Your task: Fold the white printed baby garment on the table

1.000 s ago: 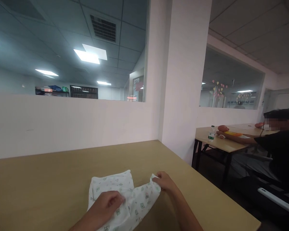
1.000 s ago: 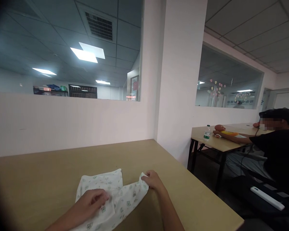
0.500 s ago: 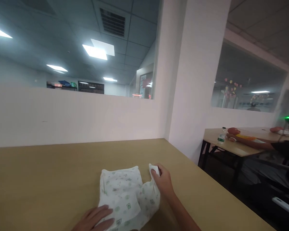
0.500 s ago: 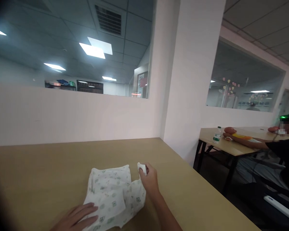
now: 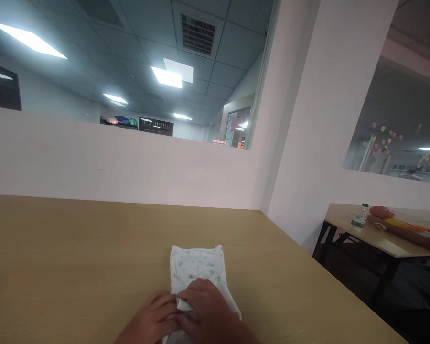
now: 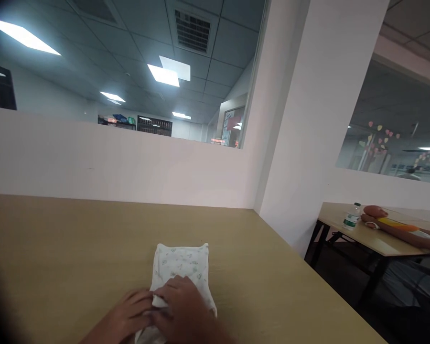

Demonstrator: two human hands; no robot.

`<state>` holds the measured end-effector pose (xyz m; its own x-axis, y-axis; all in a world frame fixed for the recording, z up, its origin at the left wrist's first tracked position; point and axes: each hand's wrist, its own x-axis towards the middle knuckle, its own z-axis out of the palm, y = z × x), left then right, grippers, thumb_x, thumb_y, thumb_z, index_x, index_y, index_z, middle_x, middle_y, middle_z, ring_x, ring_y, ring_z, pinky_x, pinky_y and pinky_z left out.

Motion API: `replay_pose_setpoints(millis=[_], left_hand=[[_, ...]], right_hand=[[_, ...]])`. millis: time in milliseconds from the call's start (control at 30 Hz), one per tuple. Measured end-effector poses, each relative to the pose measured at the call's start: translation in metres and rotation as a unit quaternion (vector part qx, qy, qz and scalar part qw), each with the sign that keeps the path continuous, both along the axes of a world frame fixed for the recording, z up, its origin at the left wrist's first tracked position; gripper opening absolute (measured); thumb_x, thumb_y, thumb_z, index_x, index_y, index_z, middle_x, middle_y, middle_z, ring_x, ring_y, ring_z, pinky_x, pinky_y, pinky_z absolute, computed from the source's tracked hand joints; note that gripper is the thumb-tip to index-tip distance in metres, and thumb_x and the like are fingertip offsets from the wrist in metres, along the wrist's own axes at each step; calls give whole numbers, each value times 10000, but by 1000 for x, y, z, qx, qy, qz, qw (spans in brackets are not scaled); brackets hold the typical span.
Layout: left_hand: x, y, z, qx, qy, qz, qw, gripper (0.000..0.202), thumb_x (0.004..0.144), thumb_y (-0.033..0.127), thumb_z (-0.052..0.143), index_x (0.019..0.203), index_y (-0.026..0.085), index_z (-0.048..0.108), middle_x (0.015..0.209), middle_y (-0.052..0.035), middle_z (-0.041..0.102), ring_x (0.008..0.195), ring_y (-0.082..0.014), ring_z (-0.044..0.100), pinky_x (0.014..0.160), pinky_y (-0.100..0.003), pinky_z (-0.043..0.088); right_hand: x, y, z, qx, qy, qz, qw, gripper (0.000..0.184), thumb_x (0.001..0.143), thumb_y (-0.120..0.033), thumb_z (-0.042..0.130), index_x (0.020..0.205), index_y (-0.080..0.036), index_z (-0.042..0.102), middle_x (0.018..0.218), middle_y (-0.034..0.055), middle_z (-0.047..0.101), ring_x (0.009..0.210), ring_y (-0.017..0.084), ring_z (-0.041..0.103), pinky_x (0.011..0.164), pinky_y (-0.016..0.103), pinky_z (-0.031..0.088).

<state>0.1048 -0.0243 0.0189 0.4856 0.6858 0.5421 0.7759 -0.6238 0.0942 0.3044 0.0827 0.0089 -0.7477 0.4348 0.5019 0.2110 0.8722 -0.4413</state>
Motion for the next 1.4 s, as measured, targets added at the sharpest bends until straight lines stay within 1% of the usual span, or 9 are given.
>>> replay_pose_setpoints(millis=[133, 333, 467, 633, 767, 933, 1067, 1200, 1400], left_hand=[[-8, 5, -13, -9, -85, 53, 995, 149, 1004, 326, 552, 960, 236, 663, 1069, -54, 696, 1051, -179, 653, 916, -265, 578], [-9, 5, -22, 69, 5, 101, 992, 558, 966, 453, 619, 1485, 332, 453, 1486, -25, 531, 1304, -186, 573, 1057, -280, 536], [-10, 6, -23, 56, 66, 83, 993, 474, 975, 457, 605, 1432, 358, 534, 1462, 8, 561, 1252, -180, 620, 1013, -266, 557], [-22, 9, -32, 9, 33, 74, 997, 335, 983, 454, 590, 1317, 430, 620, 1377, 67, 626, 1227, -176, 634, 1014, -293, 571], [-24, 24, -35, -85, -62, 82, 991, 334, 991, 497, 551, 1304, 419, 639, 1438, 21, 576, 1311, -212, 568, 1094, -353, 528], [-3, 83, -32, -157, -193, 133, 959, 467, 1026, 492, 399, 1391, 282, 600, 1543, -53, 460, 1430, -243, 440, 1233, -460, 359], [26, 125, -40, -201, -130, 196, 951, 553, 985, 397, 358, 1422, 141, 580, 1557, -99, 442, 1451, -243, 410, 1258, -439, 313], [33, 128, -52, -225, -16, 239, 945, 638, 990, 429, 307, 1538, 127, 432, 1623, -52, 320, 1532, -251, 257, 1298, -514, 165], [13, 112, -48, -283, 8, 261, 923, 754, 1002, 601, 214, 1619, 168, 212, 1660, 34, 118, 1568, -247, 109, 1285, -590, 96]], right_hand=[[27, 5, 17, -45, 54, 4, 998, 258, 881, -267, 704, 1139, -262, 697, 1129, 30, 670, 1092, 181, 605, 1010, 284, 453], [40, 19, 15, -64, -20, -11, 998, 99, 849, -189, 672, 912, -223, 742, 953, 18, 687, 941, 159, 632, 891, 255, 468], [41, 17, 5, -105, -56, -55, 991, 113, 789, -166, 670, 866, -218, 735, 877, 6, 671, 824, 143, 608, 778, 230, 461], [56, 12, -8, -150, -46, -134, 979, 65, 770, -181, 655, 819, -194, 695, 782, -6, 655, 709, 126, 570, 665, 215, 430], [66, 19, -8, -177, 17, -98, 979, 97, 826, -227, 632, 883, -199, 705, 851, 11, 677, 741, 138, 605, 670, 222, 463], [54, 55, -1, -111, 121, -164, 973, 215, 893, -251, 532, 994, -170, 704, 1017, 82, 714, 960, 217, 667, 867, 336, 531], [38, 71, -16, -69, 3, -214, 974, 471, 905, -256, 528, 1345, -120, 627, 1380, 163, 607, 1313, 306, 538, 1158, 471, 406], [40, 68, -32, -55, -121, -221, 966, 610, 940, -270, 500, 1517, -74, 474, 1567, 173, 392, 1474, 350, 354, 1246, 520, 281], [52, 61, -24, -46, -174, -226, 957, 651, 974, -297, 461, 1551, -6, 382, 1605, 200, 259, 1520, 365, 238, 1271, 517, 230]])
